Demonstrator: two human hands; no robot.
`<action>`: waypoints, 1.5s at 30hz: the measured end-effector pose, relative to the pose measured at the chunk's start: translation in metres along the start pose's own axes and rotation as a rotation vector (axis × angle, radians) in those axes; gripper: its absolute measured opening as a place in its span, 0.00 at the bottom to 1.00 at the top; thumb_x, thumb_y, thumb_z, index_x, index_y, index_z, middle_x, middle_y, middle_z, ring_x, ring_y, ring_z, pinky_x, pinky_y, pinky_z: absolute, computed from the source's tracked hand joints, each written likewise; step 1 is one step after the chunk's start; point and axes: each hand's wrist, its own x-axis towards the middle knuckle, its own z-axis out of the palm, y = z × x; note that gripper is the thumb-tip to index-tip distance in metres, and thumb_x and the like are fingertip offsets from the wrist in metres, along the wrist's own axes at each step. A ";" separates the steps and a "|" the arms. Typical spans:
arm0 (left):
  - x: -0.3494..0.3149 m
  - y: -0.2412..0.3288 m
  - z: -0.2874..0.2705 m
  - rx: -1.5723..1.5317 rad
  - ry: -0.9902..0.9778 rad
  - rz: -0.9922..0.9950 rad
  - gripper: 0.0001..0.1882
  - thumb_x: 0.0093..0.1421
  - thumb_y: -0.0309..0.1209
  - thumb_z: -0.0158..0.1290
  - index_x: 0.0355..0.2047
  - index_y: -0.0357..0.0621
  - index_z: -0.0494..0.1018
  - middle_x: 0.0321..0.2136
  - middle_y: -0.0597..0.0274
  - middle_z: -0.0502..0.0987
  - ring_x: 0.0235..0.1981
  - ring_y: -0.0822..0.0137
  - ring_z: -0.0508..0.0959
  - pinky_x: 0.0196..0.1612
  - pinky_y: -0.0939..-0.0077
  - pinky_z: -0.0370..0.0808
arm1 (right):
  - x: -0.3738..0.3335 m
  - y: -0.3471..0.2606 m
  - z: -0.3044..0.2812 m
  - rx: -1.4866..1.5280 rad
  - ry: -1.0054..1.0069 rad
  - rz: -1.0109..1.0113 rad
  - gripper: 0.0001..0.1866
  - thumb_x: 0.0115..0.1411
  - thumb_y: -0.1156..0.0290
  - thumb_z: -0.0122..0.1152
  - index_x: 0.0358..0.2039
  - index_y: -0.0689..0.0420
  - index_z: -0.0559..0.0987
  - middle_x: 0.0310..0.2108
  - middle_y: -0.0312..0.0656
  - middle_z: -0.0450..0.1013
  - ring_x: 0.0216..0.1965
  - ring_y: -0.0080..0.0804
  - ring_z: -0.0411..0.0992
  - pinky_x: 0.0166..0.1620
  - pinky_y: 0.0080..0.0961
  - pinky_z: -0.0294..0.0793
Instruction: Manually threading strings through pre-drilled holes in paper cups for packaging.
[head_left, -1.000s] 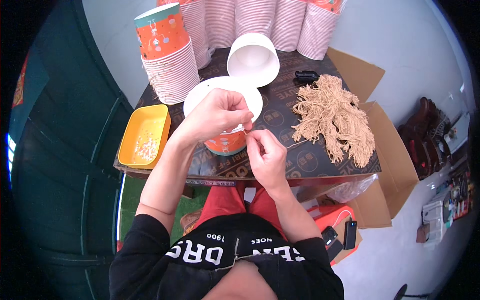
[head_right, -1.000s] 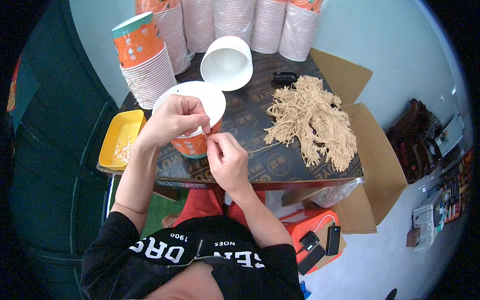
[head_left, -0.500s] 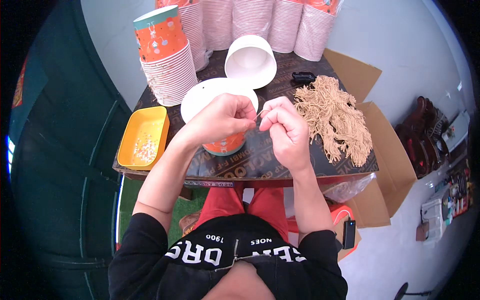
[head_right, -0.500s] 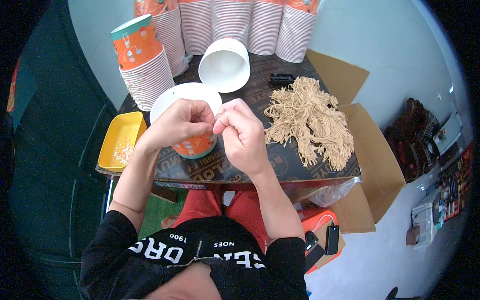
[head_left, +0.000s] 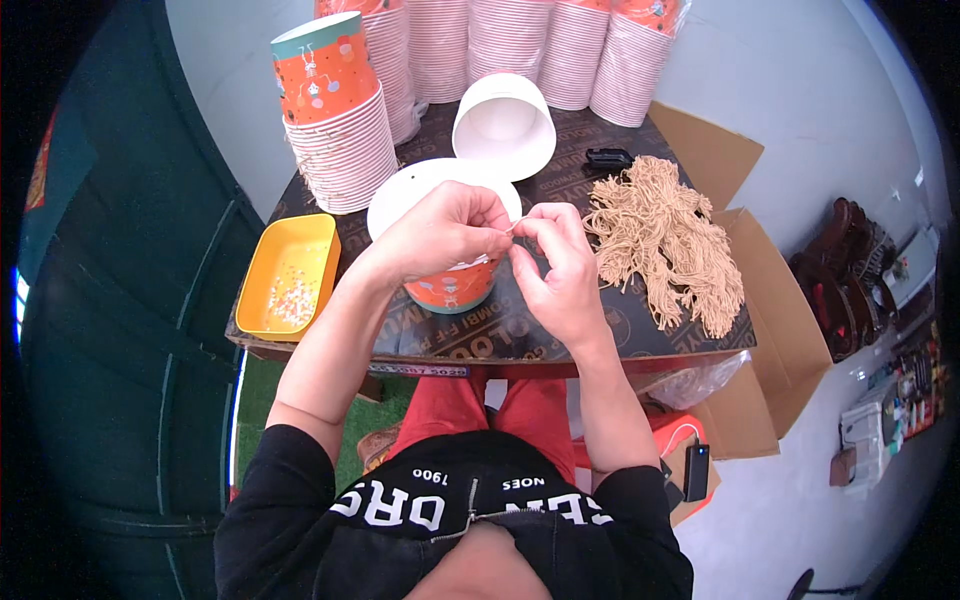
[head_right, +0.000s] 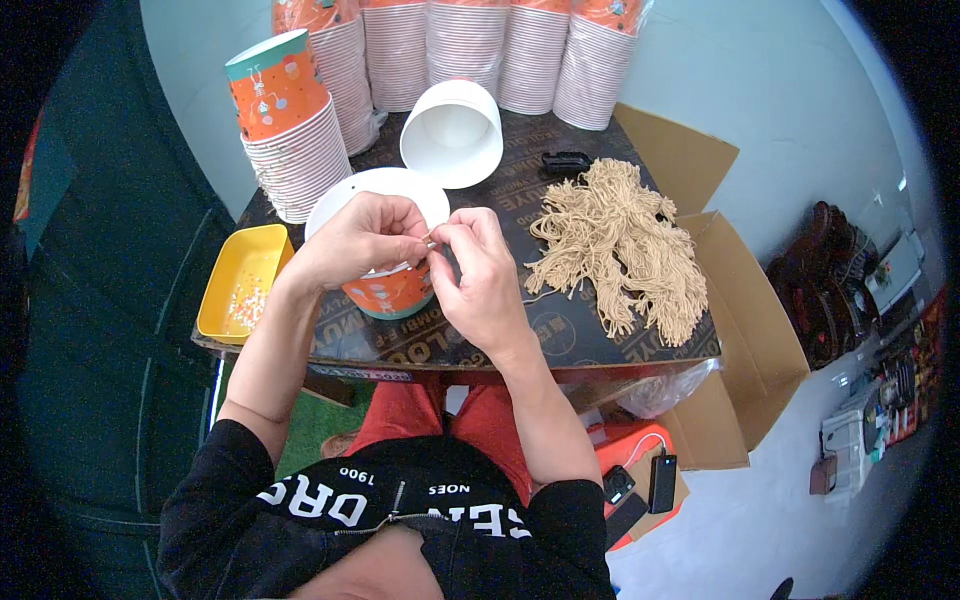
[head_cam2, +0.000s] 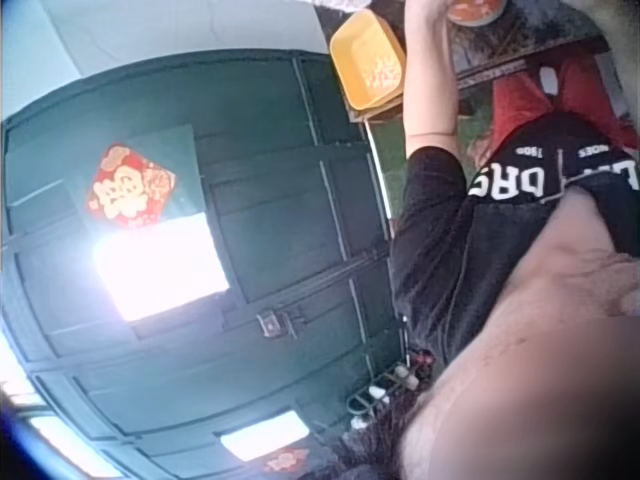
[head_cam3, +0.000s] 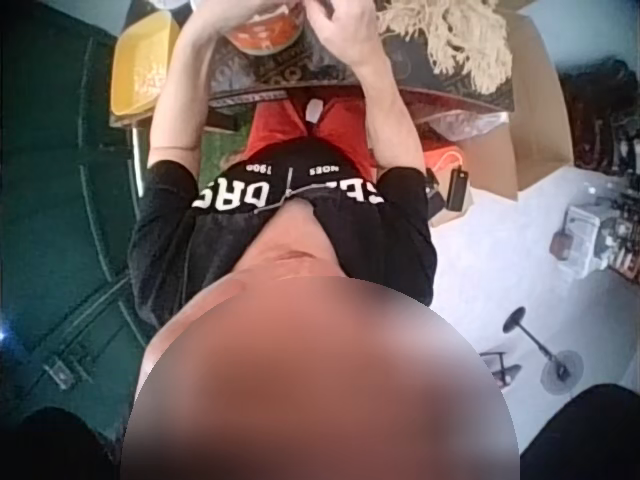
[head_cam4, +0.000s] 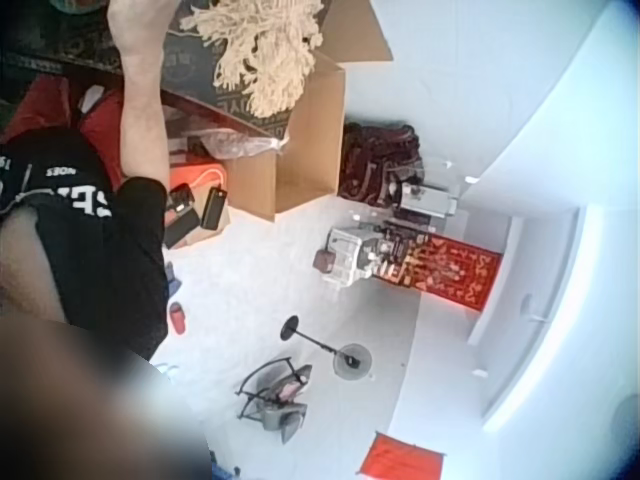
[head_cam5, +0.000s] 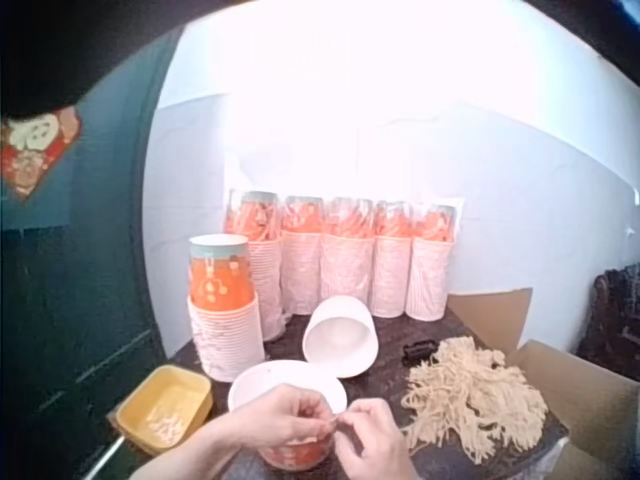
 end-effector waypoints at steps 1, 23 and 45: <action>0.000 0.000 0.000 0.007 -0.004 0.004 0.02 0.57 0.22 0.57 0.28 0.36 0.75 0.23 0.68 0.76 0.23 0.81 0.71 0.25 0.86 0.67 | 0.000 0.001 0.000 -0.014 0.009 -0.017 0.10 0.50 0.84 0.62 0.34 0.63 0.75 0.37 0.47 0.68 0.38 0.43 0.71 0.40 0.33 0.72; 0.001 -0.007 0.006 0.082 0.068 0.098 0.03 0.54 0.19 0.56 0.27 0.37 0.72 0.23 0.69 0.74 0.27 0.79 0.72 0.30 0.82 0.71 | -0.007 0.010 0.012 0.047 0.088 0.004 0.09 0.56 0.84 0.56 0.38 0.63 0.76 0.33 0.48 0.69 0.31 0.44 0.73 0.35 0.34 0.72; -0.012 -0.024 0.033 0.945 0.503 0.463 0.04 0.57 0.23 0.55 0.32 0.39 0.70 0.22 0.53 0.78 0.25 0.53 0.81 0.27 0.64 0.76 | -0.001 0.007 0.008 0.079 0.053 0.118 0.10 0.59 0.82 0.52 0.41 0.64 0.78 0.33 0.49 0.70 0.32 0.43 0.73 0.36 0.34 0.72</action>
